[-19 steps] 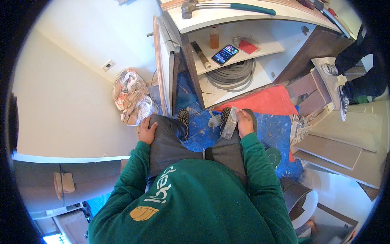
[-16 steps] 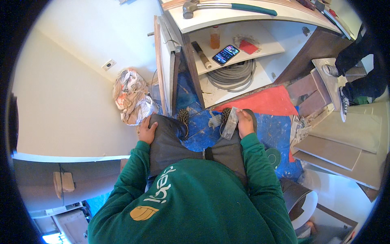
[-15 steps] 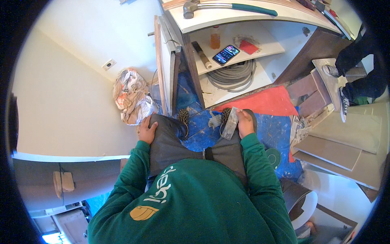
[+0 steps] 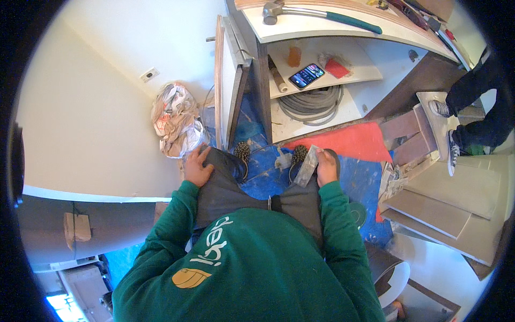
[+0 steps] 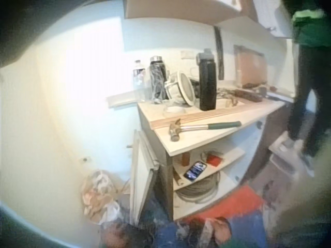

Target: The person sits on the floor and uses a chisel to trim the edge of a wooden cabinet. They repeatedly scrape the edge, check the fit, and adjust the tool to remove material from the cabinet's side.

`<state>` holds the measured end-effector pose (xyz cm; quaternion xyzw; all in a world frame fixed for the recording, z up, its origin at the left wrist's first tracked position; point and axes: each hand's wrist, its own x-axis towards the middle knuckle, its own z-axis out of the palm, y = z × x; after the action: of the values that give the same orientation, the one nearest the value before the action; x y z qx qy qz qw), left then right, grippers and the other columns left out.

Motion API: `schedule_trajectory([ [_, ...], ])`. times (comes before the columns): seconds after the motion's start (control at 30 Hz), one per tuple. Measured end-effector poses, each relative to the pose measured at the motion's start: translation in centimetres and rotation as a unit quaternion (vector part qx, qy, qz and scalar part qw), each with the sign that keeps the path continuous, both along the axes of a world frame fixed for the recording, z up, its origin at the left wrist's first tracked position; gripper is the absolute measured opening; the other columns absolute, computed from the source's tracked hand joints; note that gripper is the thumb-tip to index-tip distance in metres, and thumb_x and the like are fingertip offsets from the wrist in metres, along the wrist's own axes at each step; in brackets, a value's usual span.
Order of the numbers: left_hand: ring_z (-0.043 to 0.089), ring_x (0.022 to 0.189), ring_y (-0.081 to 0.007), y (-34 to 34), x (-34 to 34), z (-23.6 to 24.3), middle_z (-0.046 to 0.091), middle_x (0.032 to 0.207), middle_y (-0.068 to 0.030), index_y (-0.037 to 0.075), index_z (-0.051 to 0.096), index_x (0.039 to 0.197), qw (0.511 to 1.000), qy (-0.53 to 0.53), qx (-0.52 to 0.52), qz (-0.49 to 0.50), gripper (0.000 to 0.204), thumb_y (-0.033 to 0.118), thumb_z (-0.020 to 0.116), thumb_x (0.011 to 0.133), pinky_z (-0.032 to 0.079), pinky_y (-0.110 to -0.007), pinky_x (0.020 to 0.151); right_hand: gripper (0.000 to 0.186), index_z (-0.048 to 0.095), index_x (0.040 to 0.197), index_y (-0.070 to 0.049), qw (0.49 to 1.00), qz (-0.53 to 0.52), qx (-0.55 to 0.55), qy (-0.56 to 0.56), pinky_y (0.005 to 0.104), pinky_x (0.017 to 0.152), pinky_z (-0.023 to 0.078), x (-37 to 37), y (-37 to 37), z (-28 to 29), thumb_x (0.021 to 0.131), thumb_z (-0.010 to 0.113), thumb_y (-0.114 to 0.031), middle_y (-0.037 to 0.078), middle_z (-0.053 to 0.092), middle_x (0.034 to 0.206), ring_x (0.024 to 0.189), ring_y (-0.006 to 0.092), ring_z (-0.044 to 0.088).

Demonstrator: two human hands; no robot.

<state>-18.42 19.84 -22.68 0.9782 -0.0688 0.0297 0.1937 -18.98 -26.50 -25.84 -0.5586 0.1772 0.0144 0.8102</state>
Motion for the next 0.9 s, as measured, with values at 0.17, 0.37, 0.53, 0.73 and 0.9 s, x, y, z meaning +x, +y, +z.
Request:
schedule_trajectory([
  [0.17, 0.053, 0.128, -0.0386, -7.0, -0.1, 7.2, 0.062, 0.130, -0.0215, 0.006, 0.071, 0.115, 0.950, 0.022, -0.300, -0.085, 0.031, 0.027, 0.067, 0.094, 0.041, -0.044, 0.108, 0.027, 0.068, 0.109, 0.003, 1.000, -0.017, -0.014, 0.019, 0.0319, 0.086, 0.048, 0.0, 0.7, 0.9, 0.103, 0.055, -0.021, 0.007, 0.070, 0.102, 0.092, 0.0156, 0.063],
  [0.37, 0.058, 0.123, -0.0366, -12.4, -0.7, 22.6, 0.071, 0.114, -0.0190, -0.001, 0.075, 0.093, 0.767, 0.093, -0.544, -0.326, 0.051, 0.040, 0.046, 0.107, 0.045, -0.047, 0.101, 0.024, 0.069, 0.103, 0.000, 0.999, -0.001, -0.048, 0.014, 0.0316, 0.083, 0.049, 0.0, -0.1, 0.2, 0.103, 0.055, -0.020, 0.006, 0.070, 0.097, 0.089, 0.0154, 0.063],
  [0.53, 0.057, 0.120, -0.0462, -15.1, -3.9, 34.5, 0.066, 0.122, -0.0280, -0.002, 0.073, 0.093, 0.539, 0.074, -0.558, -0.627, 0.058, 0.043, 0.040, 0.108, 0.040, -0.057, 0.105, 0.020, 0.069, 0.101, -0.002, 1.000, -0.008, -0.023, 0.003, 0.0297, 0.081, 0.048, 0.1, -0.3, -0.5, 0.100, 0.060, -0.019, 0.004, 0.069, 0.094, 0.086, 0.0132, 0.062],
  [0.73, 0.067, 0.094, -0.0460, -22.8, -9.6, 35.0, 0.062, 0.115, -0.0408, -0.021, 0.065, 0.110, 0.313, -0.098, -0.762, -0.559, 0.059, 0.036, 0.053, 0.103, 0.052, -0.050, 0.082, 0.026, 0.069, 0.101, -0.001, 0.997, 0.008, -0.071, -0.015, 0.0304, 0.080, 0.047, -0.2, 0.8, 0.6, 0.100, 0.057, -0.023, 0.005, 0.068, 0.093, 0.084, 0.0137, 0.061],
  [0.9, 0.066, 0.100, -0.0476, -22.3, -10.2, 35.4, 0.067, 0.104, -0.0372, -0.019, 0.067, 0.095, 0.341, -0.128, -0.764, -0.532, 0.044, 0.024, 0.059, 0.099, 0.049, -0.055, 0.094, 0.029, 0.070, 0.102, 0.001, 0.997, -0.007, -0.077, 0.009, 0.0338, 0.082, 0.047, -0.2, 1.7, 1.8, 0.100, 0.055, -0.023, 0.007, 0.069, 0.094, 0.088, 0.0174, 0.061],
])
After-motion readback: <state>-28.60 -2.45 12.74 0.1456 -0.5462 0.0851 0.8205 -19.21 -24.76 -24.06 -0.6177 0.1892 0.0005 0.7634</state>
